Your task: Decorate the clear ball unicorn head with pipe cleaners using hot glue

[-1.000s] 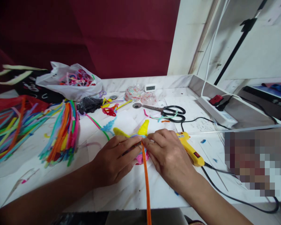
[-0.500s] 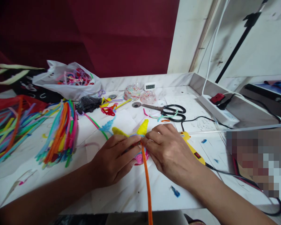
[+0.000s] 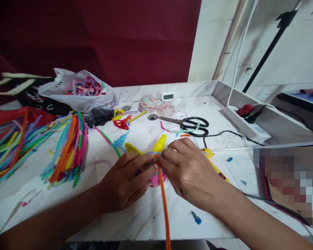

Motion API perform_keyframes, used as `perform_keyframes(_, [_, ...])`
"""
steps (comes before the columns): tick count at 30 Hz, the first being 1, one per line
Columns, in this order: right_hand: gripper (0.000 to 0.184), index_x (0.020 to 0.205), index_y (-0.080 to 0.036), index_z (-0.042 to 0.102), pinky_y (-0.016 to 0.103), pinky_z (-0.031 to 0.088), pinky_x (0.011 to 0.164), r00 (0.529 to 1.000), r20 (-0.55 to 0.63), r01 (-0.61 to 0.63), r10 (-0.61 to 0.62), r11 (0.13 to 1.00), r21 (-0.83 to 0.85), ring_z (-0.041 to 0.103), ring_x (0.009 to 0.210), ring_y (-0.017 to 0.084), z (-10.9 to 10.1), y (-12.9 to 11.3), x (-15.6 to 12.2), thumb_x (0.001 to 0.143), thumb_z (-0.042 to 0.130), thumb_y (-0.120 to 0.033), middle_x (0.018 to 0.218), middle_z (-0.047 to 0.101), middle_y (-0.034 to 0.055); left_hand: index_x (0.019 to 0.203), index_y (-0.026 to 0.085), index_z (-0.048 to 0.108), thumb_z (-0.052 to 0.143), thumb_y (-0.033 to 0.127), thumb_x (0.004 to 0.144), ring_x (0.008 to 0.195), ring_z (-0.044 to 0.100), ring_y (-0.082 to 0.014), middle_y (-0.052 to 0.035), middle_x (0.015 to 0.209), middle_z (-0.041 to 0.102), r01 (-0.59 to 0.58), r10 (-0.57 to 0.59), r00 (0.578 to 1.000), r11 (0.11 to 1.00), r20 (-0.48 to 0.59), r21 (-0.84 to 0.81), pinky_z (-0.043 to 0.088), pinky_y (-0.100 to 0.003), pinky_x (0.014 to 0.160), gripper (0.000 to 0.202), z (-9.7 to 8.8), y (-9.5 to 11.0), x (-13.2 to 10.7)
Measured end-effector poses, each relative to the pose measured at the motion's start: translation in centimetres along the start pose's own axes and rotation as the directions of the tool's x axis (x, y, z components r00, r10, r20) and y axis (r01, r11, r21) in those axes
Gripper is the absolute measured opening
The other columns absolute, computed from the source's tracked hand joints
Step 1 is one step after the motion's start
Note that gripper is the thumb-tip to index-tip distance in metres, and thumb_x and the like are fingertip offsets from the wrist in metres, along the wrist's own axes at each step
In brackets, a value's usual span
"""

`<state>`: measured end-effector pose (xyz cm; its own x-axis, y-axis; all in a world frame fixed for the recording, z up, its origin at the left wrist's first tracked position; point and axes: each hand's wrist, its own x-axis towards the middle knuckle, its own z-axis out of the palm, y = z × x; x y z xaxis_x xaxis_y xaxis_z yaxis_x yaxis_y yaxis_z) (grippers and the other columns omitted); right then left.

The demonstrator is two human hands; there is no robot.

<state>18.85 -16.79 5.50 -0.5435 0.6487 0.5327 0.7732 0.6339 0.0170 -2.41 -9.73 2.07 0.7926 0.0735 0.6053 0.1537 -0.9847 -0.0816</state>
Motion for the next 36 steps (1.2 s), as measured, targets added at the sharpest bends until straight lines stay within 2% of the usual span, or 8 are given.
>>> perform_keyframes(3, [0.010, 0.089, -0.010, 0.065, 0.043, 0.043, 0.072, 1.000, -0.014, 0.001, -0.001, 1.000, -0.001, 0.056, 0.089, 0.025, 0.2, 0.0, 0.0, 0.089, 0.055, -0.010, 0.097, 0.067, 0.0133, 0.116, 0.012, 0.058, 0.055, 0.021, 0.086, 0.103, 0.052, -0.0247, -0.0160, 0.124, 0.058, -0.043, 0.043, 0.999, 0.999, 0.000, 0.022, 0.047, -0.039, 0.089, 0.031, 0.1, -0.2, 0.0])
perform_keyframes(7, [0.016, 0.102, -0.007, 0.064, 0.042, 0.046, 0.078, 0.998, -0.061, 0.026, -0.023, 0.998, 0.049, 0.057, 0.098, 0.025, 0.7, 0.1, -0.2, 0.088, 0.056, -0.007, 0.107, 0.067, 0.0149, 0.116, 0.012, 0.057, 0.052, 0.021, 0.087, 0.102, 0.053, -0.0242, -0.0167, 0.124, 0.058, -0.051, 0.051, 0.999, 0.998, -0.010, 0.022, 0.048, -0.039, 0.087, 0.031, 0.1, -0.4, 0.0])
perform_keyframes(11, [0.017, 0.102, -0.006, 0.063, 0.042, 0.048, 0.079, 0.996, -0.074, 0.065, -0.059, 0.995, 0.080, 0.059, 0.099, 0.025, 0.9, 0.2, -0.2, 0.087, 0.056, -0.004, 0.105, 0.068, 0.0152, 0.115, 0.011, 0.058, 0.053, 0.021, 0.087, 0.102, 0.054, -0.0238, -0.0167, 0.124, 0.059, -0.037, 0.037, 0.999, 0.999, -0.017, -0.002, 0.047, -0.038, 0.088, 0.031, 0.0, -0.4, 0.0])
perform_keyframes(18, [0.015, 0.099, -0.006, 0.064, 0.044, 0.051, 0.077, 0.991, -0.053, 0.124, -0.123, 0.992, 0.034, 0.060, 0.096, 0.026, 0.6, 0.5, 0.1, 0.087, 0.056, -0.005, 0.099, 0.068, 0.0149, 0.115, 0.012, 0.057, 0.052, 0.022, 0.087, 0.103, 0.053, -0.0245, -0.0157, 0.124, 0.059, -0.019, 0.019, 1.000, 0.999, -0.020, -0.025, 0.047, -0.039, 0.087, 0.031, 0.1, -0.3, -0.1])
perform_keyframes(24, [0.021, 0.106, -0.005, 0.062, 0.045, 0.052, 0.079, 0.983, -0.015, 0.182, -0.182, 0.983, 0.033, 0.061, 0.099, 0.027, 0.8, 0.8, -0.5, 0.085, 0.059, -0.006, 0.105, 0.067, 0.0185, 0.115, 0.014, 0.057, 0.048, 0.022, 0.089, 0.110, 0.051, -0.0247, -0.0132, 0.122, 0.061, 0.004, -0.007, 0.999, 0.998, -0.042, -0.064, 0.046, -0.040, 0.093, 0.028, 0.3, -0.2, -0.3])
perform_keyframes(30, [0.024, 0.109, -0.008, 0.061, 0.043, 0.052, 0.077, 0.985, -0.046, 0.168, -0.166, 0.984, 0.052, 0.061, 0.099, 0.027, 0.9, 0.7, -0.9, 0.086, 0.060, -0.008, 0.110, 0.067, 0.0169, 0.113, 0.015, 0.057, 0.053, 0.023, 0.086, 0.113, 0.051, -0.0257, -0.0122, 0.123, 0.060, -0.057, 0.057, 0.998, 0.998, 0.008, -0.027, 0.047, -0.040, 0.093, 0.028, 0.0, -0.6, -0.2])
perform_keyframes(36, [0.027, 0.114, -0.014, 0.060, 0.043, 0.050, 0.078, 0.994, -0.049, 0.106, -0.099, 0.980, 0.169, 0.060, 0.099, 0.025, 0.8, 0.4, -1.1, 0.089, 0.053, -0.007, 0.107, 0.068, 0.0142, 0.117, 0.016, 0.056, 0.054, 0.024, 0.087, 0.117, 0.050, -0.0255, -0.0120, 0.125, 0.060, -0.084, 0.084, 0.996, 0.996, 0.021, -0.004, 0.047, -0.040, 0.094, 0.032, 0.0, -0.7, -0.3])
